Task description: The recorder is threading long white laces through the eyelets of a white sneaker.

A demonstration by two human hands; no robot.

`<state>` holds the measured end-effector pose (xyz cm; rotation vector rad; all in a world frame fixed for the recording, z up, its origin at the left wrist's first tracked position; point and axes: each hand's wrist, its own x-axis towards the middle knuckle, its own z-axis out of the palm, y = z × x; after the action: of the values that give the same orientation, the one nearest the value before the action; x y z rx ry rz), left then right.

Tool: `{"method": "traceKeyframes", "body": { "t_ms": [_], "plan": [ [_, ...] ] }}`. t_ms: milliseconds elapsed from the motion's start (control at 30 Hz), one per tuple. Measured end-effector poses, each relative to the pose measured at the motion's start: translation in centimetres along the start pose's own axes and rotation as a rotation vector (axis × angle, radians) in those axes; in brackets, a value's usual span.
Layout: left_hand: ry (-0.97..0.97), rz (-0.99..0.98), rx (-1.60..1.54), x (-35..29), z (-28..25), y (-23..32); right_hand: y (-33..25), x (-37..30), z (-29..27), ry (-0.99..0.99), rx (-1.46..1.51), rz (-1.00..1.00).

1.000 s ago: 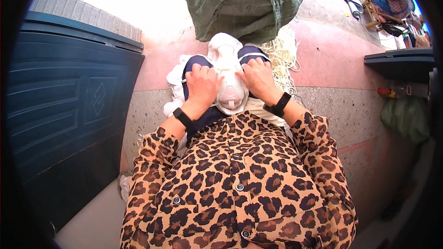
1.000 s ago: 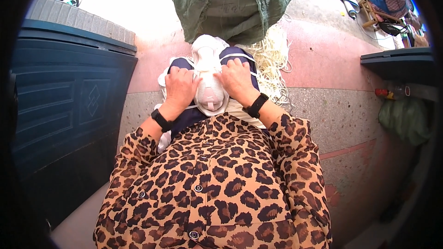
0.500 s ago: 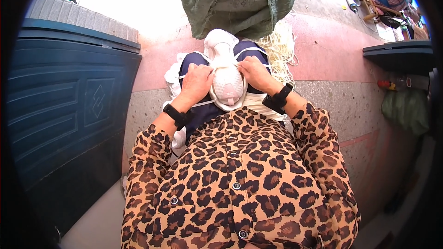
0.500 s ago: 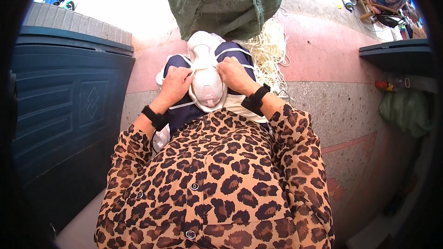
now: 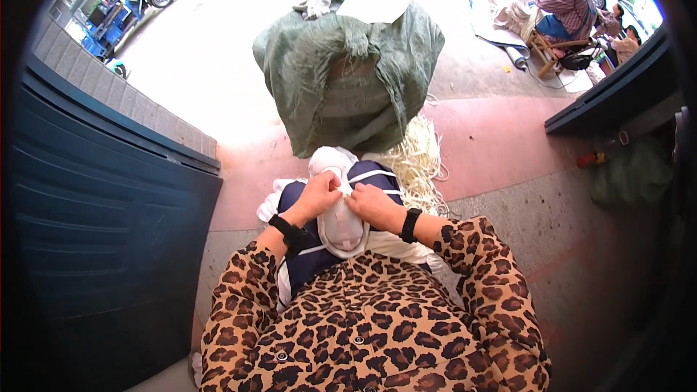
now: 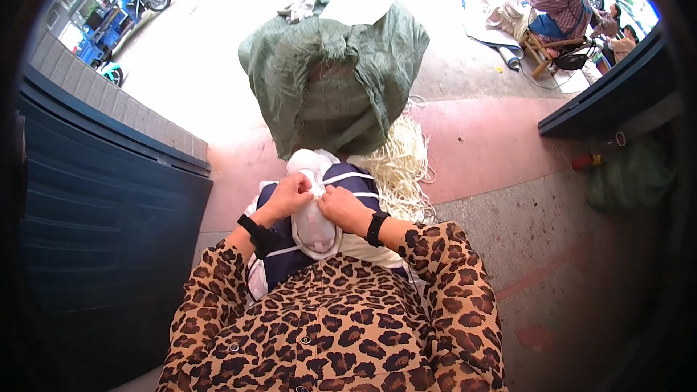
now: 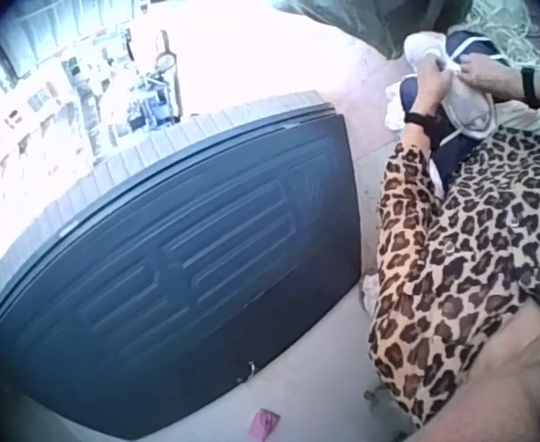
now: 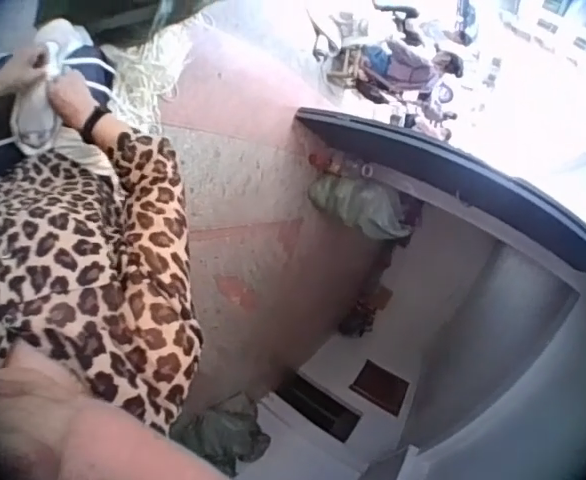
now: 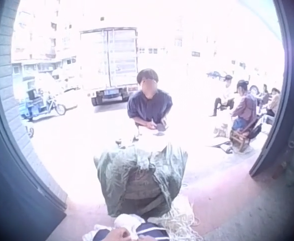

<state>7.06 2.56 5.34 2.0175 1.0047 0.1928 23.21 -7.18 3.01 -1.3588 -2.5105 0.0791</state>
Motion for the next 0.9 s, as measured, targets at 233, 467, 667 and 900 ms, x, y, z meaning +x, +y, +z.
{"method": "traceKeyframes", "body": {
  "t_ms": [233,467,667,900],
  "plan": [
    [0.004,-0.205,-0.461,1.7,-1.2,0.4,-1.3,1.1,-3.7,0.155,0.262,0.009],
    [-0.183,0.073,0.065,4.4,1.5,1.2,0.5,-3.6,-25.4,1.053,0.868,0.116],
    [-0.033,0.254,0.358,2.2,1.6,1.6,3.7,-11.1,-39.5,1.382,0.985,-0.175],
    [-0.088,0.29,0.456,-1.1,-0.4,-2.7,5.3,-7.8,-19.2,0.901,1.321,0.675]
  ]
}}
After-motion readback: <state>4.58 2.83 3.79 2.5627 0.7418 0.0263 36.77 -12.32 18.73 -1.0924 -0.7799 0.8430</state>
